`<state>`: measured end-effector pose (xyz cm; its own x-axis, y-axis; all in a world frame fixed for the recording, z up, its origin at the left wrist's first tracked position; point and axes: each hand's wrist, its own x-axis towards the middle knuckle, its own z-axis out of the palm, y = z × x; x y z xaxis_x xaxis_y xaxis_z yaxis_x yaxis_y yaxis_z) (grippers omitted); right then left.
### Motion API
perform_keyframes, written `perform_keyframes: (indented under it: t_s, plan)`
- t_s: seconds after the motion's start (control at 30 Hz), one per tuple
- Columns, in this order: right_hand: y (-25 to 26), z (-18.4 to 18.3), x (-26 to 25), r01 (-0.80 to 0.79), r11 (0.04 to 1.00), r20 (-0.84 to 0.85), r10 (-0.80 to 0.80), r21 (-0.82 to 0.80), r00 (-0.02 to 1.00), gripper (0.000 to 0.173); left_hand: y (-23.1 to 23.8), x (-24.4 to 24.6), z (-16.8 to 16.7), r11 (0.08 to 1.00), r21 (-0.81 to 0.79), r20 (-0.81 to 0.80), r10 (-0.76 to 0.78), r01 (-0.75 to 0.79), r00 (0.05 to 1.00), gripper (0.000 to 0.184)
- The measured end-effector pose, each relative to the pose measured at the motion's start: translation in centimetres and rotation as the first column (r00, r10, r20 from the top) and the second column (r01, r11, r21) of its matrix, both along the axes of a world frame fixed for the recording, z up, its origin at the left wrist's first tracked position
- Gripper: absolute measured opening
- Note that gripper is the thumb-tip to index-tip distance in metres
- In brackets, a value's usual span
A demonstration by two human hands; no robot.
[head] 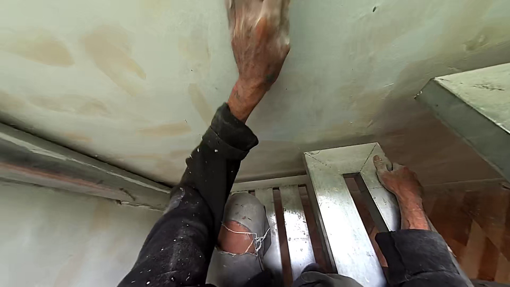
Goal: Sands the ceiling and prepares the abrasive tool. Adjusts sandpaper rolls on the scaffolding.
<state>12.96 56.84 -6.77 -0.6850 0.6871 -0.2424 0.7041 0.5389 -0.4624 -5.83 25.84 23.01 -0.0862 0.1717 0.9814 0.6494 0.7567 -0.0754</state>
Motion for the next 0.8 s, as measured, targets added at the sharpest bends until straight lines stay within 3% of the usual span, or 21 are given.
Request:
perform_keyframes:
  t_s: [0.07, 0.17, 0.2, 0.27, 0.33, 0.4, 0.43, 0.47, 0.53, 0.6, 0.7, 0.8]
  plan:
    - [-0.1, 0.1, 0.1, -0.008, 1.000, -0.006, 0.007, -0.006, 1.000, 0.081, -2.2, 1.0, -5.8, 0.997, -0.039, 0.078, -0.070, 0.073, 0.994, 0.045]
    - [0.0, 0.2, 0.0, -0.011, 1.000, -0.016, 0.011, -0.012, 1.000, 0.080, -6.6, 1.7, -18.8, 0.992, -0.084, 0.204, -0.074, 0.093, 0.976, 0.054]
    - [0.1, 0.2, 0.0, -0.012, 1.000, -0.019, 0.012, -0.010, 1.000, 0.080, -7.8, 2.2, -21.6, 0.989, -0.100, 0.282, -0.076, 0.108, 0.956, 0.057]
    - [0.1, 0.1, 0.1, -0.012, 1.000, -0.009, 0.012, -0.010, 1.000, 0.082, -9.2, 2.6, -23.6, 0.980, -0.113, 0.338, -0.115, 0.162, 0.934, 0.056]
    - [-0.1, 0.1, 0.2, 0.008, 1.000, -0.040, -0.007, 0.025, 0.999, 0.080, -10.1, 2.8, -22.7, 0.964, -0.152, 0.301, -0.166, 0.219, 0.939, 0.052]
    - [-1.1, 0.3, 1.0, 0.005, 0.987, -0.216, 0.030, 0.163, 0.976, 0.068, -10.3, 3.8, -20.8, 0.936, -0.184, 0.285, -0.242, 0.301, 0.927, 0.047]
    - [-2.0, 0.4, 1.6, -0.032, 0.963, -0.329, 0.123, 0.269, 0.936, 0.062, -10.1, 4.5, -19.5, 0.920, -0.181, 0.293, -0.286, 0.347, 0.912, 0.045]
    - [-3.2, 0.5, 2.0, -0.095, 0.920, -0.408, 0.259, 0.380, 0.875, 0.059, -9.6, 5.2, -18.3, 0.905, -0.166, 0.323, -0.325, 0.391, 0.889, 0.043]
    - [-7.1, 2.0, 1.7, -0.242, 0.789, -0.500, 0.561, 0.565, 0.660, 0.053, -8.4, 6.4, -15.7, 0.873, -0.126, 0.411, -0.386, 0.471, 0.826, 0.044]
    - [-12.4, 5.5, 0.6, -0.395, 0.710, -0.590, 0.704, 0.582, 0.395, 0.050, -6.7, 6.8, -13.4, 0.837, -0.065, 0.521, -0.435, 0.543, 0.734, 0.046]
    - [-19.6, 11.1, -1.3, -0.529, 0.754, -0.846, 0.520, 0.390, 0.118, 0.063, -4.2, 7.6, -10.2, 0.794, -0.001, 0.632, -0.470, 0.608, 0.616, 0.053]
    - [-22.3, 15.9, -3.0, -0.479, 0.854, -0.957, 0.275, 0.202, 0.088, 0.068, -1.8, 8.4, -7.1, 0.711, 0.062, 0.622, -0.576, 0.700, 0.530, 0.059]
